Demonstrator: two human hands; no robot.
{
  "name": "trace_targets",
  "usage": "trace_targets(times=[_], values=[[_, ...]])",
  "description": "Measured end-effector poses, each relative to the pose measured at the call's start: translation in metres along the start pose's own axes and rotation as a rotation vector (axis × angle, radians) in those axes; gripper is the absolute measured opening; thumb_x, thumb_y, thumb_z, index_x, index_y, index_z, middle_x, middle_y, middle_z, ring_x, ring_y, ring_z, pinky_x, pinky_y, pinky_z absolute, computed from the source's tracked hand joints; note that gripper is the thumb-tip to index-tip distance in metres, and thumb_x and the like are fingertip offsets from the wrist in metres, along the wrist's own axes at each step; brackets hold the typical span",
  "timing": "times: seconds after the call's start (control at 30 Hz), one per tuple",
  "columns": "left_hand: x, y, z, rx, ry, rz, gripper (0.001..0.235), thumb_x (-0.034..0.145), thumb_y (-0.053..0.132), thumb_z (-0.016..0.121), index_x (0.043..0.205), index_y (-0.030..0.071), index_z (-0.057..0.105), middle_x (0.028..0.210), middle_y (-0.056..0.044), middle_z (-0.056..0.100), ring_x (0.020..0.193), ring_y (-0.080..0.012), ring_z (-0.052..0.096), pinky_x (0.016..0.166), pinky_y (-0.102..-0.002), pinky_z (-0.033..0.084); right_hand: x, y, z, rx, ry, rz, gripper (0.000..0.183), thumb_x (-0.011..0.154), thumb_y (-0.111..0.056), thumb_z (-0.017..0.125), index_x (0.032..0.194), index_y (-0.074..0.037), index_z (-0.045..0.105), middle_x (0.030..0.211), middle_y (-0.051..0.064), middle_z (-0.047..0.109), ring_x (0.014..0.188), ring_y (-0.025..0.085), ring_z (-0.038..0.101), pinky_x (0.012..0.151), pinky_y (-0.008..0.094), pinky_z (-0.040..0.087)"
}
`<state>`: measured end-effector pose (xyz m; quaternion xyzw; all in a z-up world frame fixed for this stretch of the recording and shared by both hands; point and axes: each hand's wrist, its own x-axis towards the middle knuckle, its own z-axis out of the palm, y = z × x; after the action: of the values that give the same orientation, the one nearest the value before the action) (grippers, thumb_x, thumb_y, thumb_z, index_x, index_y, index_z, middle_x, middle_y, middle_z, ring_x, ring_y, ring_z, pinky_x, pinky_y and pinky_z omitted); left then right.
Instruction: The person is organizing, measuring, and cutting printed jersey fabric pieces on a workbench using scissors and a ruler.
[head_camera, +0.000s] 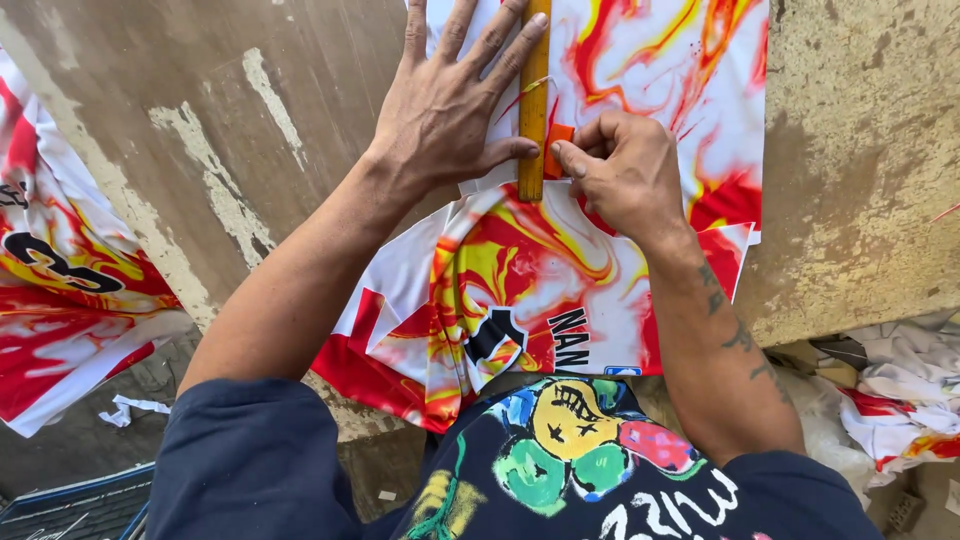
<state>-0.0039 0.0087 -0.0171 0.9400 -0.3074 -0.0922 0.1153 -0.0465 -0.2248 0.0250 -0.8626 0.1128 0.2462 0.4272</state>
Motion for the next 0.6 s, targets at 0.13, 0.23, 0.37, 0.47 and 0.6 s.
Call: trace_targets(times=[0.13,0.23,0.37,0.47,0.6], values=[[0.002,0.004,-0.008,-0.028,-0.022,0.003,0.111,0.102,0.083,0.061,0.180,0.015,0.022,0.185,-0.014,0.018,0.166,-0.0532,0.020,0.124,-0.085,0.008,-0.007,0.007,0.003,0.003,0.059,-0.046,0.021,0.102,-0.017,0.085,0.087,-0.013,0.071,0.067,0.001,0.075,0.054,0.007,0.072,0.051,0.023,0.054],[0.003,0.003,-0.007,-0.033,0.015,0.013,0.111,0.101,0.084,0.062,0.180,0.015,0.025,0.184,-0.014,0.023,0.165,-0.0530,0.021,0.122,-0.086,0.009,-0.008,0.001,0.005,0.024,0.047,-0.014,0.025,0.103,-0.017,0.083,0.085,-0.013,0.067,0.065,0.001,0.073,0.053,0.008,0.070,0.048,0.024,0.053],[0.002,0.002,-0.008,-0.049,0.031,0.025,0.111,0.099,0.082,0.063,0.180,0.013,0.030,0.184,-0.014,0.021,0.166,-0.0534,0.020,0.123,-0.087,0.007,-0.010,-0.002,0.006,0.047,0.066,-0.009,0.023,0.102,-0.016,0.081,0.084,-0.012,0.067,0.065,0.001,0.073,0.049,0.008,0.068,0.046,0.025,0.052],[0.003,0.002,-0.008,-0.066,0.039,0.035,0.112,0.099,0.082,0.062,0.180,0.011,0.030,0.184,-0.015,0.023,0.165,-0.0543,0.019,0.122,-0.088,0.005,-0.009,0.000,0.006,0.056,0.042,0.114,0.021,0.101,-0.020,0.082,0.086,-0.012,0.069,0.070,0.003,0.075,0.053,0.012,0.074,0.047,0.024,0.057],[0.002,0.004,-0.010,-0.064,0.037,0.024,0.111,0.098,0.080,0.065,0.180,0.012,0.030,0.184,-0.014,0.023,0.165,-0.0535,0.018,0.122,-0.088,0.006,-0.008,0.018,0.011,-0.033,0.042,-0.024,0.018,0.098,-0.019,0.082,0.086,-0.011,0.072,0.071,0.000,0.076,0.058,0.008,0.069,0.051,0.026,0.054]])
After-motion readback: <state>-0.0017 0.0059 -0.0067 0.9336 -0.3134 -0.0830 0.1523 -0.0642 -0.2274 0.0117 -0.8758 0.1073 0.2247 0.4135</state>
